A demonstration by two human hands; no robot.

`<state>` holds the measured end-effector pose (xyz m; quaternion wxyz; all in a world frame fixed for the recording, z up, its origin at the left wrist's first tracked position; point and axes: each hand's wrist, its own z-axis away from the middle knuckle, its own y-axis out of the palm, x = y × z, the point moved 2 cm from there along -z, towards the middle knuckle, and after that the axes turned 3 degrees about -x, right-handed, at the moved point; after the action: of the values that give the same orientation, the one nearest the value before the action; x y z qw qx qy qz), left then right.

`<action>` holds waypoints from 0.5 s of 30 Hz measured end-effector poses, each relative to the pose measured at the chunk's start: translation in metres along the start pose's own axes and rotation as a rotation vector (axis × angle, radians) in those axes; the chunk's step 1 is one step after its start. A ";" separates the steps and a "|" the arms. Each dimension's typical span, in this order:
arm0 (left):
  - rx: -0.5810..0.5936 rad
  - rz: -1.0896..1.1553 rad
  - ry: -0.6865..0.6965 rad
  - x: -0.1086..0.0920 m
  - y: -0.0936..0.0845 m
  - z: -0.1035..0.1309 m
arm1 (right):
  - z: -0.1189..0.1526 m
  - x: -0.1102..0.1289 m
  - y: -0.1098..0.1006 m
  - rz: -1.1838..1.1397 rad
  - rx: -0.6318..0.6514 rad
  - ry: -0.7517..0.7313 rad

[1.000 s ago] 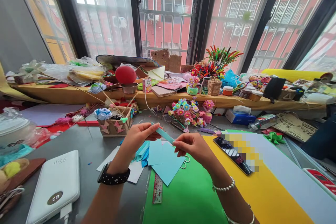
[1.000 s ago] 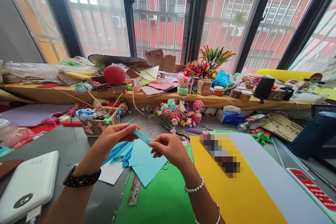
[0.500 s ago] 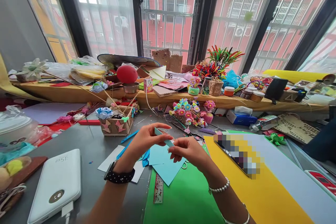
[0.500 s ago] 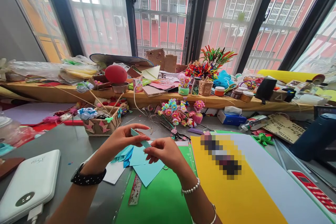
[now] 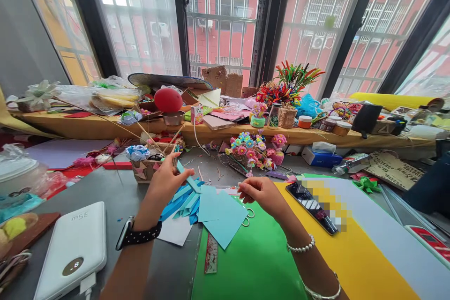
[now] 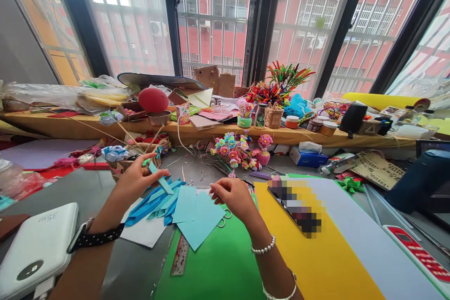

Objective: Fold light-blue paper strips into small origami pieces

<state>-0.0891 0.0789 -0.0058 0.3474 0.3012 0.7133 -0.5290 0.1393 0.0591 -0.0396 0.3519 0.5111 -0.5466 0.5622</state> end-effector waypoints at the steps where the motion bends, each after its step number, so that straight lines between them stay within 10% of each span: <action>1: -0.007 -0.141 -0.011 0.005 0.000 -0.002 | 0.001 0.001 -0.001 0.022 -0.006 -0.007; 5: -0.041 -0.551 0.035 0.014 0.008 -0.006 | 0.004 0.006 -0.001 0.090 -0.027 -0.032; 15: 0.235 -0.641 0.103 0.018 0.053 0.000 | 0.014 0.021 0.001 0.104 0.065 -0.080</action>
<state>-0.0571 0.0934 -0.0496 0.0899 0.1263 0.7224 -0.6739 0.1365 0.0416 -0.0213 0.2835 0.5152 -0.5675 0.5763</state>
